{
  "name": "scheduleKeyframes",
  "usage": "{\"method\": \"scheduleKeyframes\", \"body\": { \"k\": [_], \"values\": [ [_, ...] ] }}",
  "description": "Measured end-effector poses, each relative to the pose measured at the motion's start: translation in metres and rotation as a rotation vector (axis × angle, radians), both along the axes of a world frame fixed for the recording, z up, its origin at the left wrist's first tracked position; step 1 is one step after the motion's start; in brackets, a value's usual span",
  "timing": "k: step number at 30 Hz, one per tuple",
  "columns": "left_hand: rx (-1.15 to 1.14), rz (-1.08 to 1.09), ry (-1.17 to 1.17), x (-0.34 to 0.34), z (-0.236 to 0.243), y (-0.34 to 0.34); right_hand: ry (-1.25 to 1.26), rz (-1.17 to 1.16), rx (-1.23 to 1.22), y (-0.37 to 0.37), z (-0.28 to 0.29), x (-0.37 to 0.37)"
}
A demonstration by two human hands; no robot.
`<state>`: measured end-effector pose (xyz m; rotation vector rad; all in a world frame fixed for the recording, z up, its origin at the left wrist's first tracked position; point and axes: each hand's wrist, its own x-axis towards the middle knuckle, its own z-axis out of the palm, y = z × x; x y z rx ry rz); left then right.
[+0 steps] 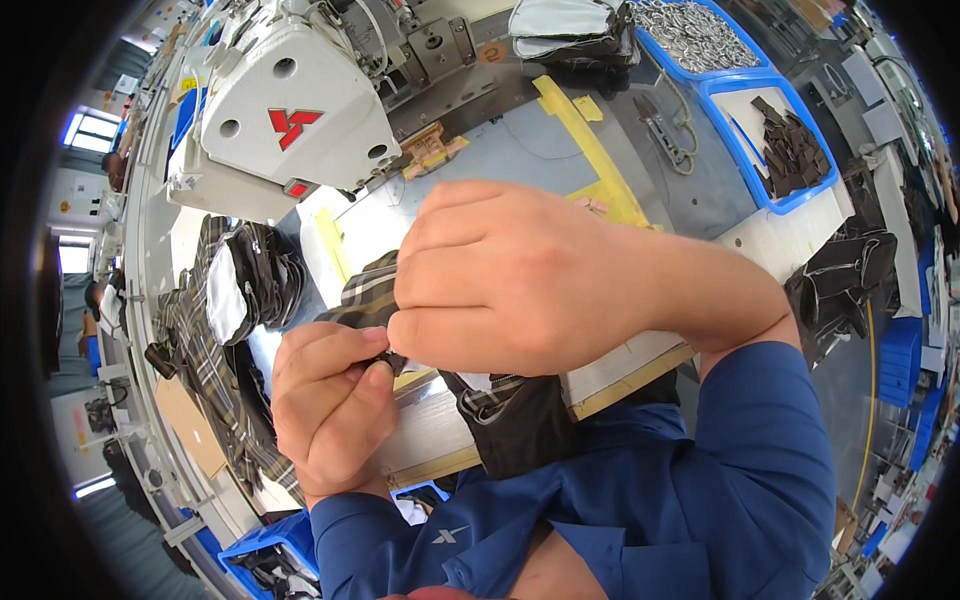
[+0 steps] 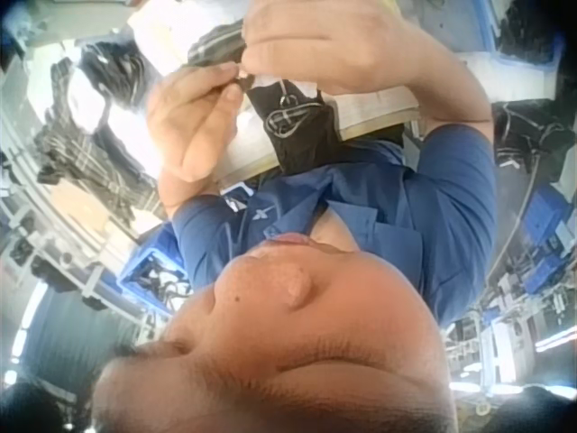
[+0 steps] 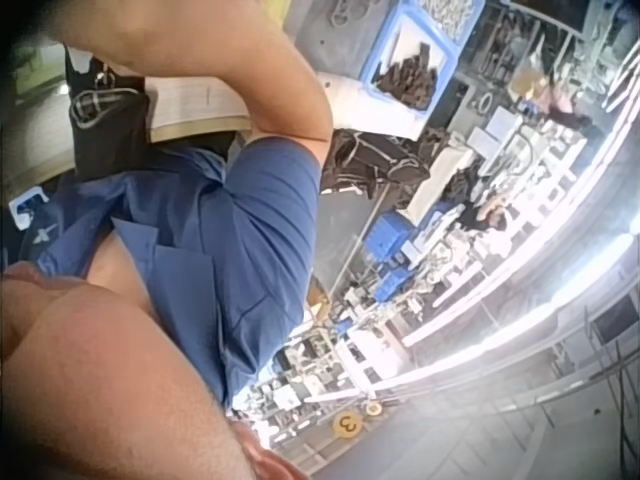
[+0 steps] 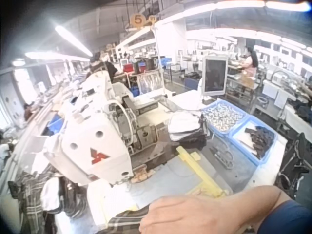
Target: The person operates an industrial sewing machine to attach zippers to small fabric pouches. They guide the black pouches under the needle, sew along the zipper edges, and periodically flip the items to work on different sides. The person handles the pouches one at a time, ensuring the zipper is aligned before stitching.
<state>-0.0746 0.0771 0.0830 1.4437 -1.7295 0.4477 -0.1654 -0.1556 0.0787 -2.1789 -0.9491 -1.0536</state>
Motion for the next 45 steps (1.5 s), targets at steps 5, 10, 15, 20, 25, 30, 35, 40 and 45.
{"method": "scheduleKeyframes", "body": {
  "k": [5, 10, 15, 20, 25, 30, 35, 40, 45],
  "values": [
    [0.016, 0.024, 0.017, -0.005, 0.002, -0.001, 0.074, 0.07, 0.035, 0.0, 0.002, -0.004],
    [0.022, 0.021, 0.021, 0.001, 0.008, 0.003, 0.033, 0.049, 0.016, -0.001, -0.001, -0.006],
    [0.049, -0.01, 0.385, 0.024, 0.028, 0.021, 0.0, 0.063, 0.044, 0.002, 0.004, -0.008],
    [0.199, -0.162, 0.454, 0.032, 0.027, 0.019, 0.067, 0.111, -0.015, 0.0, 0.013, -0.014],
    [0.04, 0.017, 0.39, 0.011, 0.023, 0.012, 0.06, 0.135, -0.023, 0.0, 0.014, -0.015],
    [-0.048, 0.064, 0.18, 0.008, 0.017, 0.002, 0.069, 0.147, -0.013, 0.003, 0.015, -0.016],
    [-0.111, 0.151, -0.021, 0.004, 0.015, -0.003, 0.065, 0.153, -0.02, 0.003, 0.015, -0.016],
    [-0.004, 0.016, -0.11, 0.009, 0.02, 0.002, 0.01, 0.13, 0.018, 0.007, 0.01, -0.012],
    [-0.033, -0.019, -0.032, 0.011, 0.015, 0.0, 0.033, 0.157, 0.045, 0.006, 0.01, -0.011]
  ]
}}
